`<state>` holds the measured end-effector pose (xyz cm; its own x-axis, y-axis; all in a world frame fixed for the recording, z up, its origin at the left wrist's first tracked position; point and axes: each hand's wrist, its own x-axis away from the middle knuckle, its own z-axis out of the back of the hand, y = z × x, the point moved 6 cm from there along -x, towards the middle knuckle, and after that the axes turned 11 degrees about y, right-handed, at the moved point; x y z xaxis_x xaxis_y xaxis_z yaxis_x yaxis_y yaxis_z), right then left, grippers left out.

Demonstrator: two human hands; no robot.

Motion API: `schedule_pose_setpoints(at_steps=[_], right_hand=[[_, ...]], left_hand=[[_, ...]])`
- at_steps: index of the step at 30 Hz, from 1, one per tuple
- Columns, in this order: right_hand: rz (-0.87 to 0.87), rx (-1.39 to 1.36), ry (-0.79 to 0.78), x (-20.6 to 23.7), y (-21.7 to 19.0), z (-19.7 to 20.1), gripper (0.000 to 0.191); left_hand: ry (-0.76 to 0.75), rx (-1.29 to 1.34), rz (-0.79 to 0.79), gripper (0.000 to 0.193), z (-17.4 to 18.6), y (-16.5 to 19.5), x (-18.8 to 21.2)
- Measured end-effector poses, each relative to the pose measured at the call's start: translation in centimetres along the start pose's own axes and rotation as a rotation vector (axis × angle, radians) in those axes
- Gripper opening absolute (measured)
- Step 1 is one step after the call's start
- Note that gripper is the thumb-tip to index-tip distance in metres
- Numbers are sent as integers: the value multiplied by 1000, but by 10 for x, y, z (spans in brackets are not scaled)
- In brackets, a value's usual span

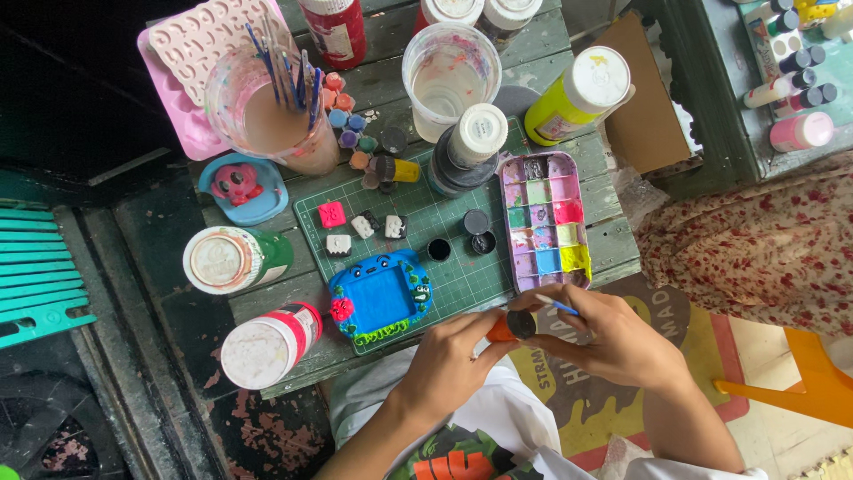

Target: The person sits at a cluttered craft table painting small white figurines with a paintbrush. They dip the brush into a watercolor palette and small paint pots, apply paint to the figurines, and set finished pieces on the cutting mat.

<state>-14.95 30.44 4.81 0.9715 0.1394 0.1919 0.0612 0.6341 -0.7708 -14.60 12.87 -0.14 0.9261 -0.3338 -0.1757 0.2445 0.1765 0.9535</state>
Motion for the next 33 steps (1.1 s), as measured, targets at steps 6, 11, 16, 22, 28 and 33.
schedule_pose_setpoints(at_steps=[6, 11, 16, 22, 28, 33], right_hand=[[57, 35, 16, -8, 0, -13, 62], [114, -118, -88, -4, 4, -16, 49], [224, -473, -291, -4, 5, -13, 59], [377, -660, -378, -3, 0, -21, 59], [466, -884, -475, -2, -2, -17, 56], [337, -925, -13, -12, 22, -1, 61]], left_hand=[[13, 12, 32, 34, 5, -4, 4], [-53, 151, 87, 27, 4, -10, 13], [-409, 426, 393, 26, -9, -34, 32], [-658, 909, 531, 33, -24, -46, 55], [-859, 1440, 699, 40, -40, -43, 72], [-646, 1226, 558, 35, -28, -51, 66]])
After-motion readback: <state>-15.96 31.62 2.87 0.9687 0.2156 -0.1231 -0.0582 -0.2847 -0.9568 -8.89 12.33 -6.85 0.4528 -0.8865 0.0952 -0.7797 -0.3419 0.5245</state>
